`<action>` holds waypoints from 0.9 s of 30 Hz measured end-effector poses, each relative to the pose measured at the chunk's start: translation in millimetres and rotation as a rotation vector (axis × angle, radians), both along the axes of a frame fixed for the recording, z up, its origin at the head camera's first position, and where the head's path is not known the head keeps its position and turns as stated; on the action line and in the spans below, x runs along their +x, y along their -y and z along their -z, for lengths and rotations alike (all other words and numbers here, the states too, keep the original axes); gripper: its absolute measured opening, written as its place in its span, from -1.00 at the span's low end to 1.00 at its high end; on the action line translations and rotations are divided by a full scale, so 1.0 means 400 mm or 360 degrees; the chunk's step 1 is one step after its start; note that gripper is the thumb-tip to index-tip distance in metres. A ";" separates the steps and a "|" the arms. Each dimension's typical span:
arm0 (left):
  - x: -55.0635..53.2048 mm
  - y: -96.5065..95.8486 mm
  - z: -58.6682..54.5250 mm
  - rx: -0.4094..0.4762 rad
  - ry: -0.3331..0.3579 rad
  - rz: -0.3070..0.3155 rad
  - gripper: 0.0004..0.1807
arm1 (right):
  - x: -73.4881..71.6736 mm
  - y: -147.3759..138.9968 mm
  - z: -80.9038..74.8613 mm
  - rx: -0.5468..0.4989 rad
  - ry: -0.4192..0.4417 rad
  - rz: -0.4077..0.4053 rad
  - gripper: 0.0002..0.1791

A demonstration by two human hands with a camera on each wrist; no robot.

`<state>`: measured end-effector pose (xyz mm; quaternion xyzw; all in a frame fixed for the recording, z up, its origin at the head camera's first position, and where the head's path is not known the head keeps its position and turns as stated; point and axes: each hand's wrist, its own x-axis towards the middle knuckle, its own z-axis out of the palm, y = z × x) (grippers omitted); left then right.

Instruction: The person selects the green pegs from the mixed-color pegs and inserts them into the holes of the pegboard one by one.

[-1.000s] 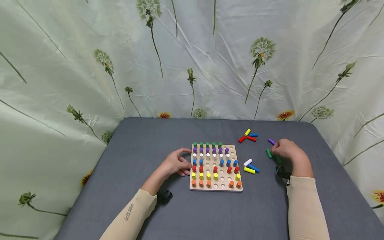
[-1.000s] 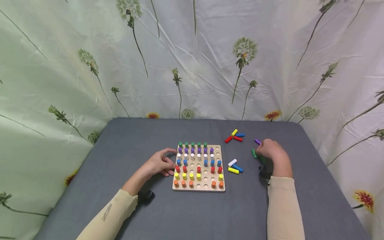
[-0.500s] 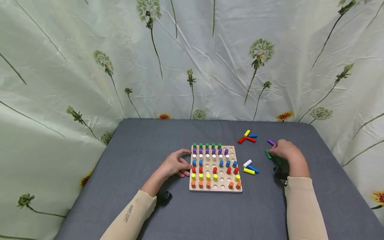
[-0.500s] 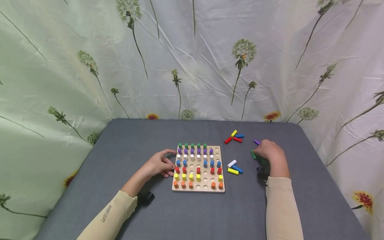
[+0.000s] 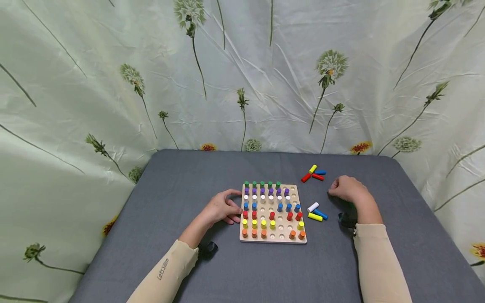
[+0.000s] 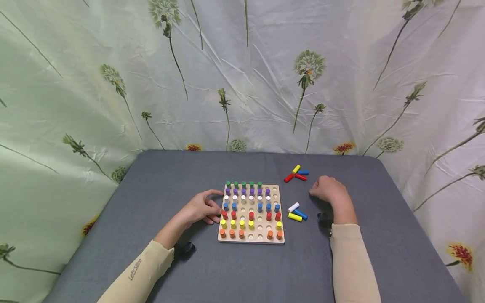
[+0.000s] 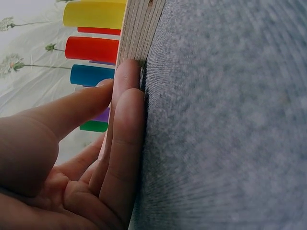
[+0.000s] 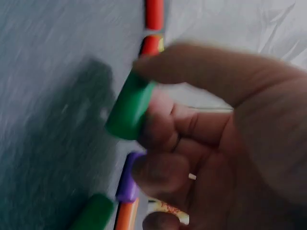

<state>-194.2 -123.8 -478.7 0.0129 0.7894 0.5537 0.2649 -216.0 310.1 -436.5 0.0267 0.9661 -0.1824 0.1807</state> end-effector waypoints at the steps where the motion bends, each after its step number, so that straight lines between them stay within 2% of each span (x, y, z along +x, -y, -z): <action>1: 0.000 0.001 0.000 -0.0001 0.0000 0.0002 -0.30 | -0.001 0.006 -0.002 -0.0021 -0.0025 -0.0015 -0.80; 5: -0.003 0.003 0.000 0.0019 0.0013 -0.0002 -0.28 | -0.003 0.025 -0.017 -0.0091 -0.0126 -0.0069 -0.70; 10: -0.007 0.005 0.002 0.0020 0.0017 -0.0002 -0.30 | 0.000 0.051 -0.044 -0.0142 -0.0210 -0.0096 -0.69; 19: -0.005 -0.001 0.000 -0.0037 -0.0012 0.0014 -0.35 | 0.020 0.097 -0.078 -0.0193 -0.0390 -0.0154 -0.78; 27: -0.002 -0.003 -0.001 -0.0055 -0.0015 -0.0006 -0.32 | 0.007 0.147 -0.091 -0.0256 -0.0460 -0.0218 -0.81</action>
